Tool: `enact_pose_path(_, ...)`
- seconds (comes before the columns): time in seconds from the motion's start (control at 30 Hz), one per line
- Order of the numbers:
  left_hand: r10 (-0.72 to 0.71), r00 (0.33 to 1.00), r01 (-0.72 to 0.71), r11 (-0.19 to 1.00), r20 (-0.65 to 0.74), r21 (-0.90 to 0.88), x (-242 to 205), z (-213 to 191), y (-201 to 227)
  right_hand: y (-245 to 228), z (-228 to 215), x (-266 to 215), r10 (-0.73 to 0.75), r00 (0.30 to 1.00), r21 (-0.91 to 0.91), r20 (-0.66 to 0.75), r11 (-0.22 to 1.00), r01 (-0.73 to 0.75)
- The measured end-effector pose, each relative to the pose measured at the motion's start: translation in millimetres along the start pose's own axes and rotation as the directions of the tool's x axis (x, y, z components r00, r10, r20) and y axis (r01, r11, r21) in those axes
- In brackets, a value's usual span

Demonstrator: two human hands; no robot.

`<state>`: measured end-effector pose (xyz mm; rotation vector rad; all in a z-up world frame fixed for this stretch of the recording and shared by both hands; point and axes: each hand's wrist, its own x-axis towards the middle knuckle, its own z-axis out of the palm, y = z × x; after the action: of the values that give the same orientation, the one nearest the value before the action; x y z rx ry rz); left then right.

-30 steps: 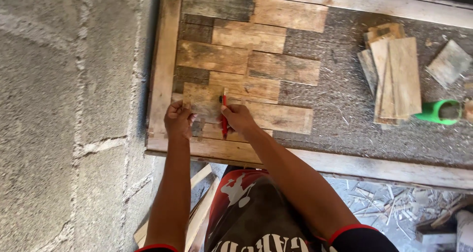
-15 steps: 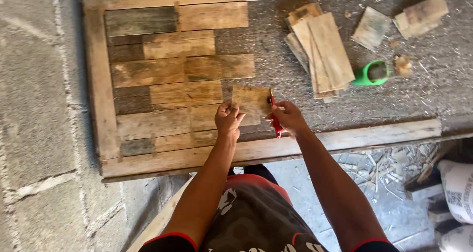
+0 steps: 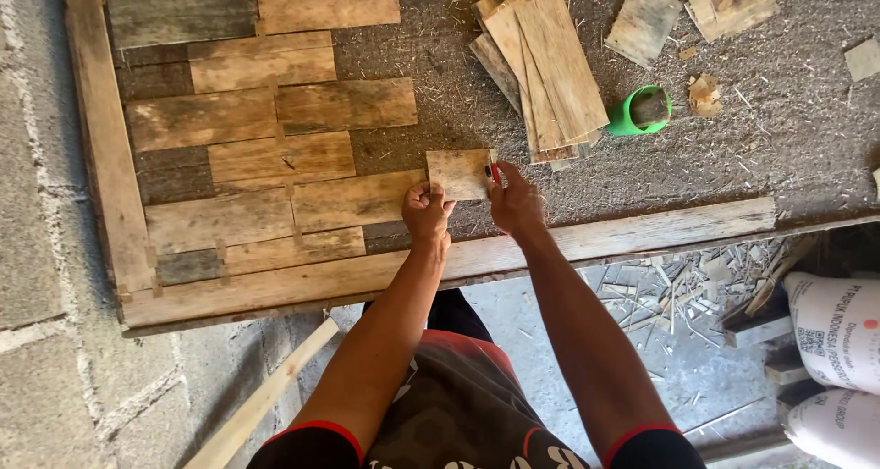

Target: The recorder is assembling and trimming small wood pieces to create a decorative wood panel.

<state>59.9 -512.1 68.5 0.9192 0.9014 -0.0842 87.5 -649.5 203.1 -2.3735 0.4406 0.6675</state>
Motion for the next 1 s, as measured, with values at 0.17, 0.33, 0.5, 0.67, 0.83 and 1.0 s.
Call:
enact_pose_path(0.17, 0.126, 0.992, -0.128, 0.981, 0.024, 0.147, -7.7, -3.4, 4.5, 6.7, 8.3, -0.3, 0.006, 1.0, -0.127, -0.018, 0.992, -0.009)
enact_pose_path(0.33, 0.301, 0.945, -0.327, 0.833, 0.131, 0.446, -25.9, -13.8, 29.4, 9.3, 12.0, 1.6, -0.004, 0.999, -0.162, -0.046, 0.987, -0.004)
enact_pose_path(0.5, 0.55, 0.742, -0.514, 0.103, 0.382, 0.852, -65.0, -8.9, 77.6, 19.7, 15.8, 10.9, -0.074, 0.99, -0.229, -0.122, 0.972, 0.045)
enact_pose_path(0.67, 0.476, 0.517, -0.741, -0.168, 0.712, 0.65, -32.3, -1.3, 30.2, -3.0, 5.2, -0.5, 0.071, 0.997, -0.205, -0.042, 0.976, -0.078)
enact_pose_path(0.83, 0.301, 0.321, -0.756, -0.489, 0.898, 0.435, -26.5, 25.2, 29.3, -8.5, 7.3, -2.3, 0.061, 0.996, -0.246, -0.066, 0.966, -0.076)
enact_pose_path(1.0, 0.142, 0.489, -0.743, -0.449, 0.861, 0.496, -11.3, 25.4, 17.0, -4.7, 10.1, -1.1, 0.014, 0.997, -0.331, -0.075, 0.943, -0.038)
